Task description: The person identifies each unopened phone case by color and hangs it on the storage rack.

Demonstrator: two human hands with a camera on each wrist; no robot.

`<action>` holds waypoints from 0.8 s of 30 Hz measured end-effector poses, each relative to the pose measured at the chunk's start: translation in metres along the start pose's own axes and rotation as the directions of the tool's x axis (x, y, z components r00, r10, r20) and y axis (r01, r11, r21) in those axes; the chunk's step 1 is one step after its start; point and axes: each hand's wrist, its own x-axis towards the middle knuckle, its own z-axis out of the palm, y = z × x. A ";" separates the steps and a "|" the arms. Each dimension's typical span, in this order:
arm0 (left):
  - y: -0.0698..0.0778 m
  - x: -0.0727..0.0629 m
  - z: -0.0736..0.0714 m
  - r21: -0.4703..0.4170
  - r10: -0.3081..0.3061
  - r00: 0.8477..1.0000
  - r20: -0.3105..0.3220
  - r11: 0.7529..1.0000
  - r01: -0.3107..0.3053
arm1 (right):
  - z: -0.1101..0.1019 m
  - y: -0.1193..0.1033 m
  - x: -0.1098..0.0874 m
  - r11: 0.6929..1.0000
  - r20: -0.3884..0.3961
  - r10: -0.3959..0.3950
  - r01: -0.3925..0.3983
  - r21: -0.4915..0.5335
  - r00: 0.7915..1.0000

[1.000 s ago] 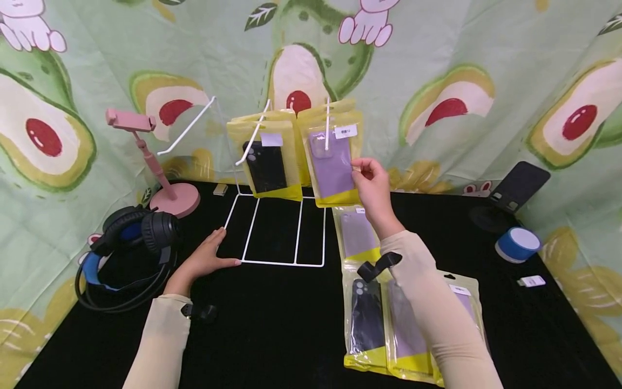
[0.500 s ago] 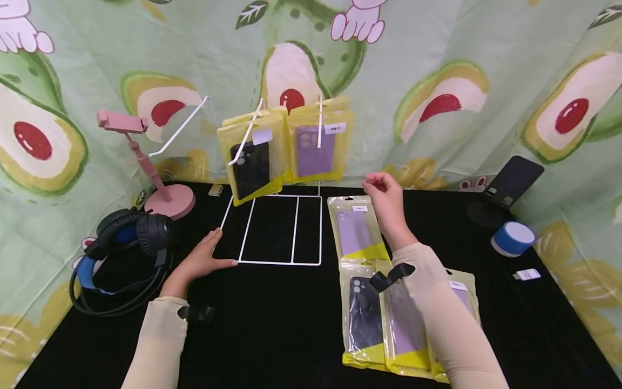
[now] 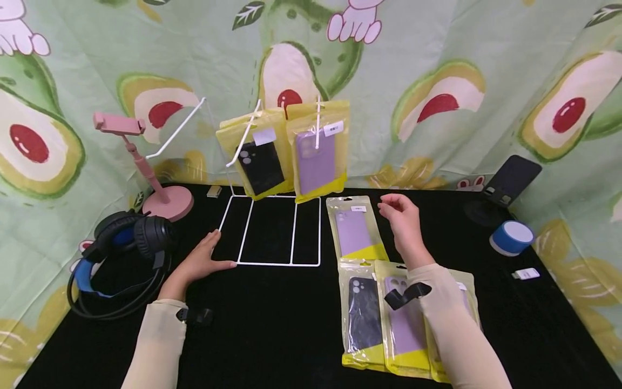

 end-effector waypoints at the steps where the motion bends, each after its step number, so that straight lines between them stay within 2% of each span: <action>1: 0.000 0.000 0.000 -0.001 -0.002 1.000 0.000 1.000 0.002 | -0.002 0.002 -0.001 1.000 0.002 0.007 -0.007 -0.012 1.000; 4: 0.000 0.000 0.000 -0.002 -0.005 1.000 0.000 1.000 0.005 | -0.005 0.008 -0.002 0.993 0.012 0.040 -0.038 -0.115 0.999; 6: 0.000 0.000 -0.001 -0.004 -0.011 1.000 -0.001 1.000 0.011 | -0.006 0.013 -0.001 0.966 0.041 0.089 -0.076 -0.246 0.995; 8: 0.000 0.000 -0.001 -0.001 -0.011 1.000 -0.002 1.000 0.011 | -0.006 0.019 0.000 0.910 0.088 0.162 -0.114 -0.399 0.983; 9: 0.000 -0.001 -0.001 0.000 -0.011 1.000 -0.001 1.000 0.011 | -0.006 0.022 0.001 0.870 0.115 0.206 -0.128 -0.477 0.972; 12: 0.000 -0.001 0.000 0.001 -0.006 1.000 0.001 1.000 0.006 | -0.005 0.030 0.004 0.761 0.171 0.330 -0.155 -0.630 0.928; 15: 0.000 -0.001 0.001 -0.003 -0.002 1.000 0.002 1.000 0.002 | -0.004 0.037 0.009 0.691 0.175 0.388 -0.160 -0.705 0.905; 20: 0.001 -0.001 0.000 -0.007 -0.012 1.000 0.000 1.000 0.012 | 0.000 0.043 0.017 0.630 0.179 0.381 -0.113 -0.769 0.907; 24: 0.001 0.000 -0.001 -0.003 -0.012 1.000 -0.005 1.000 0.012 | 0.004 0.044 0.020 0.609 0.197 0.379 -0.083 -0.789 0.904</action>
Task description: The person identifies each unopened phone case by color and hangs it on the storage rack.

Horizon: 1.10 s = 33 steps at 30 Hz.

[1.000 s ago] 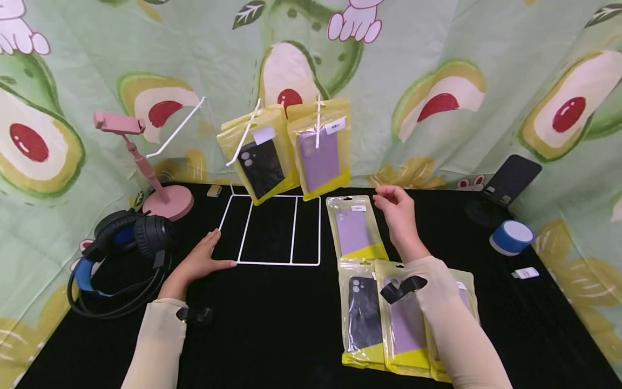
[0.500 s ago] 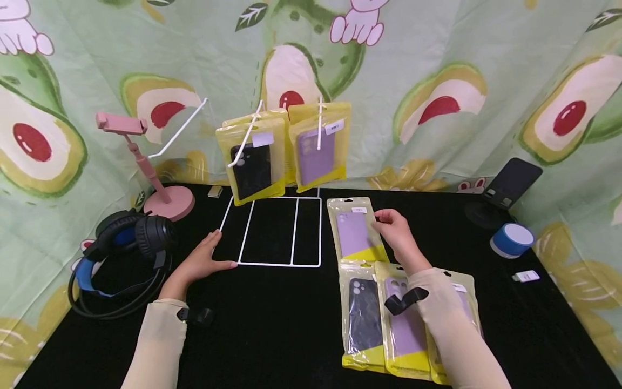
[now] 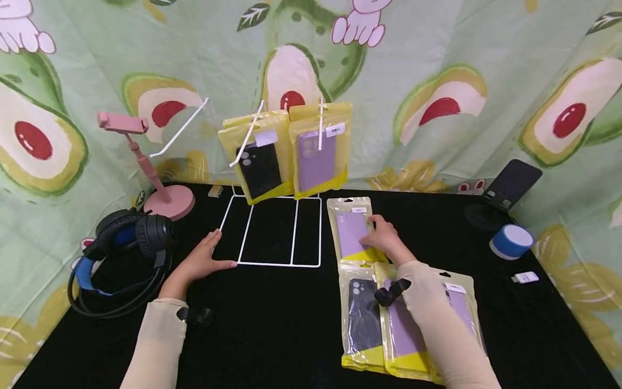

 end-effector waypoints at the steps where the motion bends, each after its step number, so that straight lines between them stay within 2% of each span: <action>1: -0.001 0.000 0.000 0.001 0.000 1.000 -0.002 1.000 0.000 | 0.001 -0.001 0.000 1.000 0.006 -0.006 0.006 0.001 1.000; 5: -0.001 0.000 -0.001 -0.004 0.004 1.000 -0.001 1.000 -0.004 | 0.003 -0.003 0.000 0.999 0.014 -0.028 0.027 0.024 1.000; 9: -0.003 -0.001 0.000 0.000 0.001 1.000 0.005 1.000 -0.001 | 0.001 0.001 -0.002 0.998 -0.014 -0.034 0.034 0.054 0.999; 15: -0.002 0.001 0.003 0.006 0.004 1.000 0.002 1.000 -0.004 | -0.012 0.017 -0.012 0.978 -0.151 -0.053 0.082 0.191 0.987; 18: -0.002 0.000 0.003 0.005 0.008 1.000 -0.004 1.000 -0.008 | -0.020 0.022 -0.019 0.966 -0.276 -0.087 0.149 0.212 0.957; 21: -0.003 0.000 0.003 0.006 0.009 1.000 -0.006 1.000 -0.009 | -0.030 0.020 -0.032 0.939 -0.411 -0.138 0.251 0.236 0.901; 23: -0.003 0.000 0.003 0.006 0.009 1.000 -0.003 1.000 -0.009 | -0.036 0.015 -0.044 0.908 -0.480 -0.165 0.323 0.267 0.862; 25: -0.003 0.000 0.003 0.009 0.009 1.000 0.002 1.000 -0.009 | -0.041 0.009 -0.057 0.856 -0.530 -0.183 0.400 0.328 0.828; 30: -0.003 0.000 0.002 0.010 0.004 1.000 0.007 1.000 -0.004 | -0.051 -0.006 -0.090 0.676 -0.596 -0.234 0.570 0.467 0.768; 33: -0.003 0.001 0.002 0.007 0.000 1.000 0.005 1.000 0.000 | -0.055 -0.016 -0.108 0.584 -0.622 -0.286 0.648 0.490 0.729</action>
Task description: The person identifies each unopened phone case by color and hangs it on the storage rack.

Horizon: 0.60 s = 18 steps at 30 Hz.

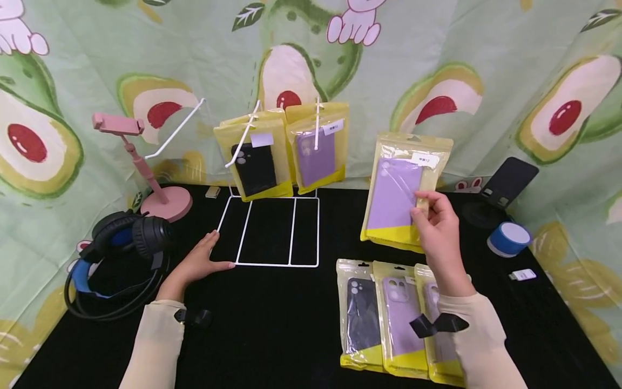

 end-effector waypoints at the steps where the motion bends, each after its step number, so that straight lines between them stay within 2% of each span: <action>1: 0.000 0.000 0.000 -0.001 0.000 1.000 -0.002 1.000 0.000 | 0.001 -0.006 -0.003 0.999 0.004 -0.026 0.026 0.027 1.000; 4: 0.000 -0.001 0.000 0.001 0.004 1.000 -0.002 1.000 -0.004 | 0.006 -0.023 -0.012 0.989 0.040 -0.105 0.100 0.108 0.994; 7: 0.000 -0.001 0.001 0.005 0.002 1.000 0.003 1.000 -0.002 | 0.012 -0.037 -0.022 0.971 0.097 -0.185 0.166 0.172 0.978; 12: 0.001 0.001 -0.001 0.001 0.008 1.000 0.003 1.000 -0.008 | 0.026 -0.049 -0.032 0.954 0.203 -0.279 0.246 0.170 0.939; 14: 0.001 0.001 -0.001 -0.001 0.005 1.000 0.006 1.000 -0.005 | 0.033 -0.049 -0.035 0.951 0.241 -0.302 0.273 0.144 0.922; 18: 0.002 0.002 -0.002 0.005 0.000 1.000 0.007 1.000 0.000 | 0.047 -0.046 -0.037 0.945 0.319 -0.324 0.288 0.156 0.891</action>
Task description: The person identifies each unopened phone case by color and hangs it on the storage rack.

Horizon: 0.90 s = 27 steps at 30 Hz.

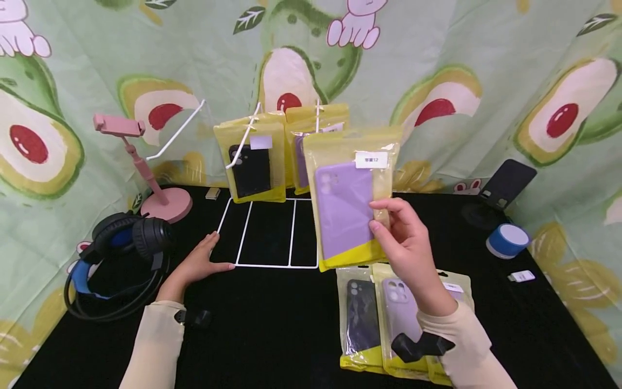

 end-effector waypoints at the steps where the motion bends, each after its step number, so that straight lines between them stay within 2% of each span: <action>1: 0.000 0.000 0.001 0.002 -0.003 1.000 0.001 1.000 0.003 | 0.003 0.001 0.000 1.000 0.013 0.014 -0.014 -0.009 1.000; 7: -0.001 -0.003 0.003 -0.005 -0.006 1.000 -0.002 1.000 0.006 | 0.017 0.010 0.003 0.994 0.070 0.103 -0.101 -0.038 0.992; 19: 0.000 -0.001 0.000 0.001 0.025 1.000 -0.015 1.000 -0.025 | 0.021 0.022 0.009 0.976 0.052 0.215 -0.213 -0.053 0.975; 27: -0.002 0.000 0.002 0.010 0.012 1.000 -0.012 1.000 -0.012 | 0.020 0.046 0.029 0.958 0.025 0.285 -0.283 -0.051 0.958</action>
